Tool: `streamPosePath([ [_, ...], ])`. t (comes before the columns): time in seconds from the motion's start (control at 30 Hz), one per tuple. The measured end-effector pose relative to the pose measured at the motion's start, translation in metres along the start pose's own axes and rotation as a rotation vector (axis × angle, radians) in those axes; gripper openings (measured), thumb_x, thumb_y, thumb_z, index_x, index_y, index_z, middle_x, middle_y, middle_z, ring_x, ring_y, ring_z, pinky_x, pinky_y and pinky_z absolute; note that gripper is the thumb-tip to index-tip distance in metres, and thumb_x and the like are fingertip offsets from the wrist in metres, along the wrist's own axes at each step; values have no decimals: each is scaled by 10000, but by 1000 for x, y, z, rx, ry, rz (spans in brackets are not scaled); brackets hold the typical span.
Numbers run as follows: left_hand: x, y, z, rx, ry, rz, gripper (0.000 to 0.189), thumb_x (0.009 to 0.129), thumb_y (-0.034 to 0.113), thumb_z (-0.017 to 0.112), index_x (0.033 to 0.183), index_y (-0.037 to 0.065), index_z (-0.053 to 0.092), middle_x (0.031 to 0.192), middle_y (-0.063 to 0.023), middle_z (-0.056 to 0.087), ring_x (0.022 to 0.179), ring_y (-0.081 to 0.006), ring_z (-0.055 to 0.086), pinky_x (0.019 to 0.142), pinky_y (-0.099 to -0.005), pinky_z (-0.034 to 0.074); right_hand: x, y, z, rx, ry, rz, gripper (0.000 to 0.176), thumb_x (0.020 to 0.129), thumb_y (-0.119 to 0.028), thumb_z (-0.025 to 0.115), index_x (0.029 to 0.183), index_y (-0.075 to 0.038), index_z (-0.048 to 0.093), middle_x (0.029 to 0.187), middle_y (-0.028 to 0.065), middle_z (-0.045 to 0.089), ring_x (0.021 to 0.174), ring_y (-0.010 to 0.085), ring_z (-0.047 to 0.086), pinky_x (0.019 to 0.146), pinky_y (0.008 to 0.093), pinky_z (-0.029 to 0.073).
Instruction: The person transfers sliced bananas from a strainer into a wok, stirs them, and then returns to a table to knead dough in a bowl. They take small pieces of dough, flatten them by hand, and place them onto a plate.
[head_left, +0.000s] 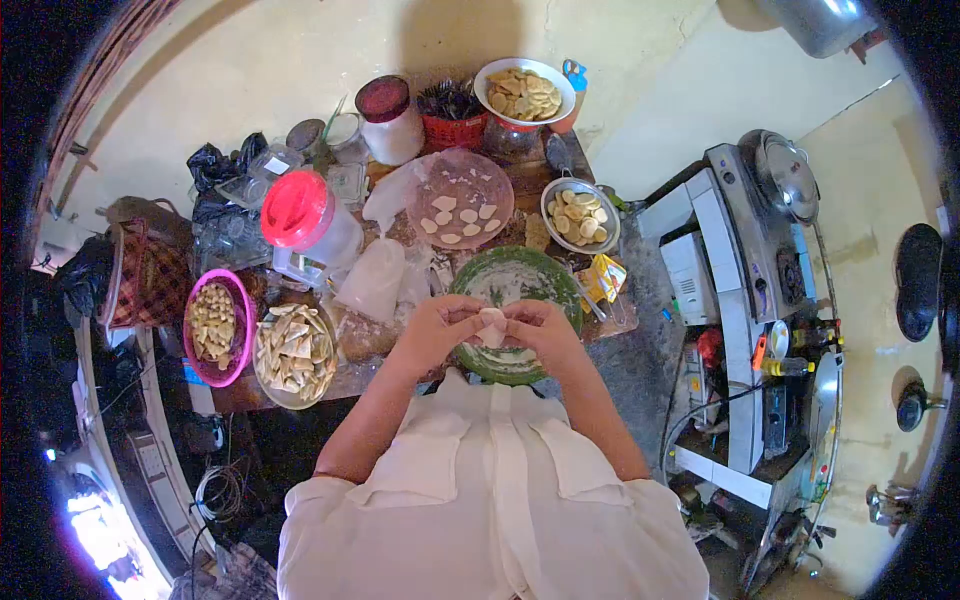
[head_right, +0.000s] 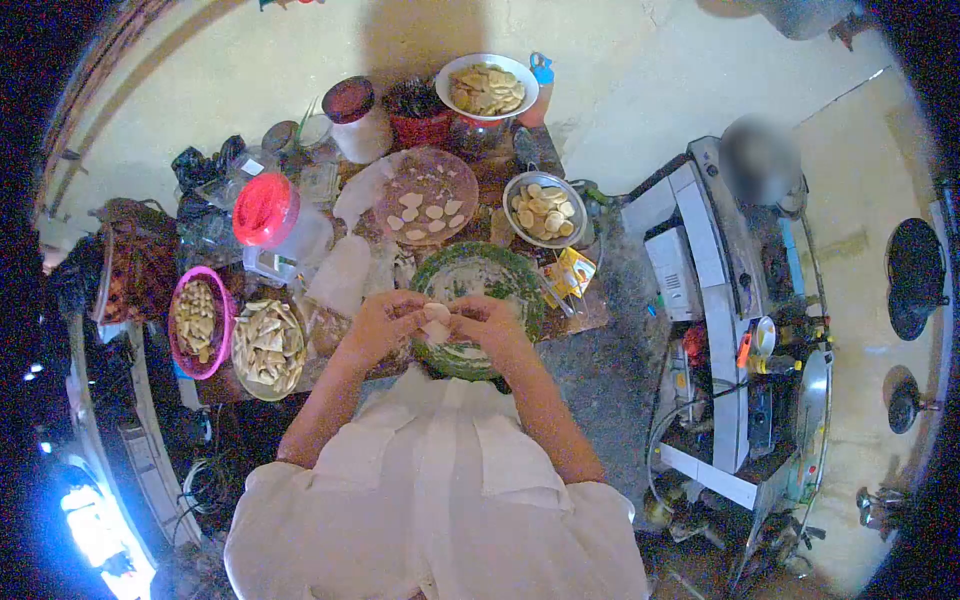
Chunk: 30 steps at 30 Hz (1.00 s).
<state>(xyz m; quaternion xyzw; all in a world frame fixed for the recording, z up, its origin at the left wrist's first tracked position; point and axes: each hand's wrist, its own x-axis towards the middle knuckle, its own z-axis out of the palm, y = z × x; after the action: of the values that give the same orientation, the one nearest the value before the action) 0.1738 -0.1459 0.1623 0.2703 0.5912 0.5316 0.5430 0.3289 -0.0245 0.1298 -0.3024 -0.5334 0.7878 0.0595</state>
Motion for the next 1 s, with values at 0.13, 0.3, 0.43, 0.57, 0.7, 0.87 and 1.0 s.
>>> streamPosePath([
  [0.13, 9, -2, -5, -45, -44, -2, 258, 834, 157, 627, 1032, -8, 627, 925, -82, 650, 802, -141, 614, 706, -269, 513, 7, 4, -2, 41, 82, 2, 261, 828, -161, 628, 1017, 18, 614, 932, 80, 632, 865, 144, 604, 667, 263, 526],
  [0.3, 35, -5, -18, -94, -5, -89, 255, 836, 156, 615, 1035, -3, 629, 950, -69, 648, 807, -138, 612, 692, -262, 509, 18, 1, -3, 175, 196, 44, 346, 864, -238, 573, 1118, -4, 564, 1004, 96, 622, 888, 177, 607, 769, 304, 502],
  [0.43, 90, -29, -44, -84, 183, -62, 237, 834, 168, 620, 1009, 9, 642, 891, -65, 653, 791, -137, 617, 676, -257, 501, 28, 10, -19, 264, 232, 60, 395, 878, -300, 518, 1176, -42, 524, 1034, 80, 613, 923, 176, 592, 823, 313, 450],
  [0.57, 171, -53, -84, 358, 380, 158, 239, 827, 208, 627, 961, 13, 660, 849, -105, 660, 777, -174, 624, 660, -289, 486, 32, 24, -32, 303, 316, 109, 374, 878, -319, 498, 1135, -53, 548, 1037, 88, 618, 915, 180, 597, 818, 299, 437],
  [0.7, 224, -44, -97, 733, 478, 306, 242, 812, 234, 632, 940, 33, 670, 855, -143, 660, 787, -236, 630, 701, -327, 478, 28, 43, -38, 244, 402, 85, 341, 883, -305, 496, 1108, -57, 564, 984, 74, 637, 889, 168, 606, 794, 292, 442],
  [0.87, 263, -43, -101, 520, 445, 120, 233, 786, 239, 622, 959, 91, 675, 905, -156, 657, 837, -294, 626, 768, -374, 469, 21, 63, -43, 223, 505, 88, 302, 903, -279, 485, 1078, -54, 585, 937, 55, 645, 857, 156, 613, 754, 270, 449],
  [1.0, 301, -76, -127, 844, 390, 335, 253, 784, 204, 574, 987, 81, 661, 906, -173, 648, 860, -343, 606, 812, -393, 461, 15, 75, -50, 143, 503, 55, 278, 918, -242, 467, 1078, -48, 586, 931, 55, 641, 842, 151, 609, 748, 256, 450],
])
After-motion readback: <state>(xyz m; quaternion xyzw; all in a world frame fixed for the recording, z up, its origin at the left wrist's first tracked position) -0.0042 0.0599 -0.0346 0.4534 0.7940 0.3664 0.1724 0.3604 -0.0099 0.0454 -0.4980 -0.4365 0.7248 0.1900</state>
